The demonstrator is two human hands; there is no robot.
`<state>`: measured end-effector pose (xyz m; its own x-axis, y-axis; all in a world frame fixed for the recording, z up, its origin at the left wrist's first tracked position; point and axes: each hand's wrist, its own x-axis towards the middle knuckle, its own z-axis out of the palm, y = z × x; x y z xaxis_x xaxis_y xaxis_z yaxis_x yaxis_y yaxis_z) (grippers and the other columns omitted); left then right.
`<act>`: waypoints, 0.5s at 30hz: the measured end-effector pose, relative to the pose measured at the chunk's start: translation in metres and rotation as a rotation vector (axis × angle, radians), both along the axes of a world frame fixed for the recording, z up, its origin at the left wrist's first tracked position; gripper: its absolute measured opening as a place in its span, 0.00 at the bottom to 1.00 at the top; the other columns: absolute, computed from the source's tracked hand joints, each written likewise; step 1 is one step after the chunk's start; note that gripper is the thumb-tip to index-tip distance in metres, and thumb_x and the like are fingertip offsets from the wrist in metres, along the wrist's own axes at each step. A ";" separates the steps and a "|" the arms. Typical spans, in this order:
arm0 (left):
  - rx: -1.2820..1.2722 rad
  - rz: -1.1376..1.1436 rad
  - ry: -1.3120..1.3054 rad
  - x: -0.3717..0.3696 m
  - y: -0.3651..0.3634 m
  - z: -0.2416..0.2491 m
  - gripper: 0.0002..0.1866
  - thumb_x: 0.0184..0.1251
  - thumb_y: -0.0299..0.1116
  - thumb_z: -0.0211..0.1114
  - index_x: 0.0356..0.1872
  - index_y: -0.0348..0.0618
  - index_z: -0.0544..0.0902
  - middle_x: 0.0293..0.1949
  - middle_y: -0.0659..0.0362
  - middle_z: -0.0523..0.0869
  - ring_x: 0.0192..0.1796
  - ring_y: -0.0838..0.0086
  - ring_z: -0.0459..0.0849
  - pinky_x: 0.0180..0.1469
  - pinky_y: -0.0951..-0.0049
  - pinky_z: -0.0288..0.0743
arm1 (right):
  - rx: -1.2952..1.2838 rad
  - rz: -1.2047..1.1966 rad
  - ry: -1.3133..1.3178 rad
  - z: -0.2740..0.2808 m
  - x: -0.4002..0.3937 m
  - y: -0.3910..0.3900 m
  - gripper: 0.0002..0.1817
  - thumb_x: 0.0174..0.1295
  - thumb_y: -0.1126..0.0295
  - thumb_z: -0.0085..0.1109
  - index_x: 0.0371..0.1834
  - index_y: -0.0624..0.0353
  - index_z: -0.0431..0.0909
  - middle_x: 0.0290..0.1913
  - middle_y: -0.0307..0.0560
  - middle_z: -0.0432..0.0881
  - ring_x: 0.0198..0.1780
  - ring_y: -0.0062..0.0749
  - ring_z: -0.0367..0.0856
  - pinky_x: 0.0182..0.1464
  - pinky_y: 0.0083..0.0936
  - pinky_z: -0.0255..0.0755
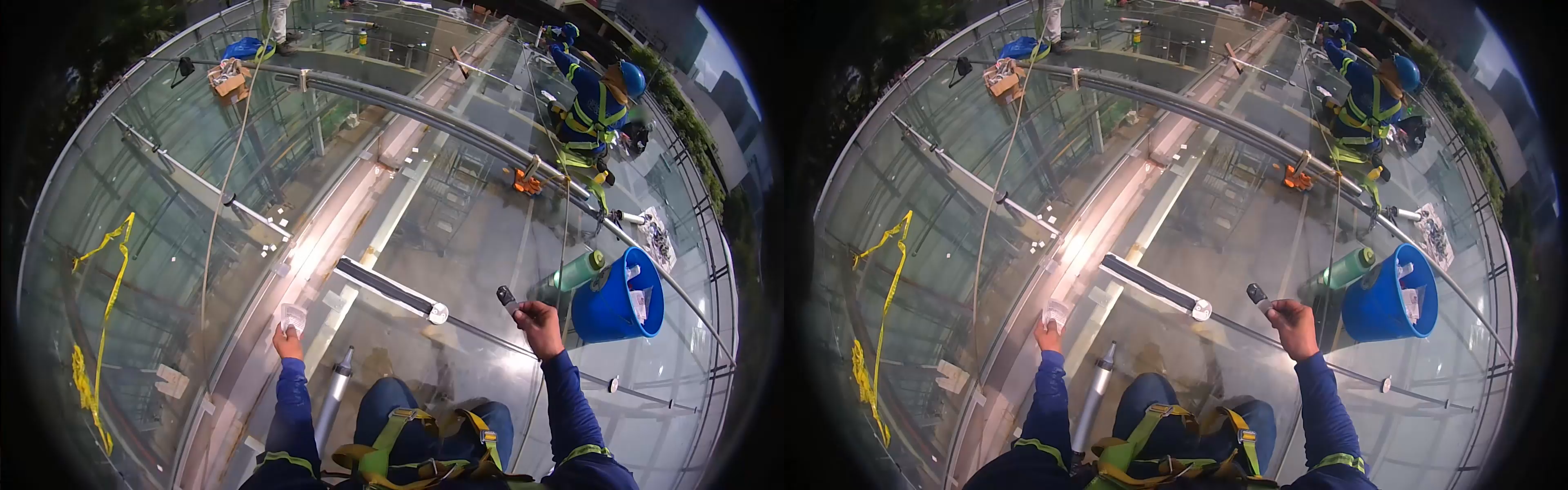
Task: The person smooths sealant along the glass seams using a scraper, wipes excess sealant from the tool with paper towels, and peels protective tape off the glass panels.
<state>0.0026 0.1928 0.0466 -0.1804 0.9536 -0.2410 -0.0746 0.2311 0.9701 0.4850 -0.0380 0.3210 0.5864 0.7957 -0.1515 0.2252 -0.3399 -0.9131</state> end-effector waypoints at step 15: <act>-0.040 -0.686 -0.880 0.137 -0.297 0.277 0.17 0.73 0.27 0.54 0.59 0.31 0.75 0.51 0.48 0.84 0.50 0.63 0.86 0.51 0.59 0.83 | 0.480 0.051 0.318 0.060 -0.178 -0.191 0.07 0.65 0.75 0.63 0.40 0.68 0.80 0.29 0.38 0.79 0.29 0.21 0.77 0.33 0.20 0.72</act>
<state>0.1398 -0.1046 0.3241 0.6301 0.7743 -0.0587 -0.5767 0.5172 0.6324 0.3073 -0.2294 0.3811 0.5302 0.8449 0.0710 -0.0800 0.1332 -0.9879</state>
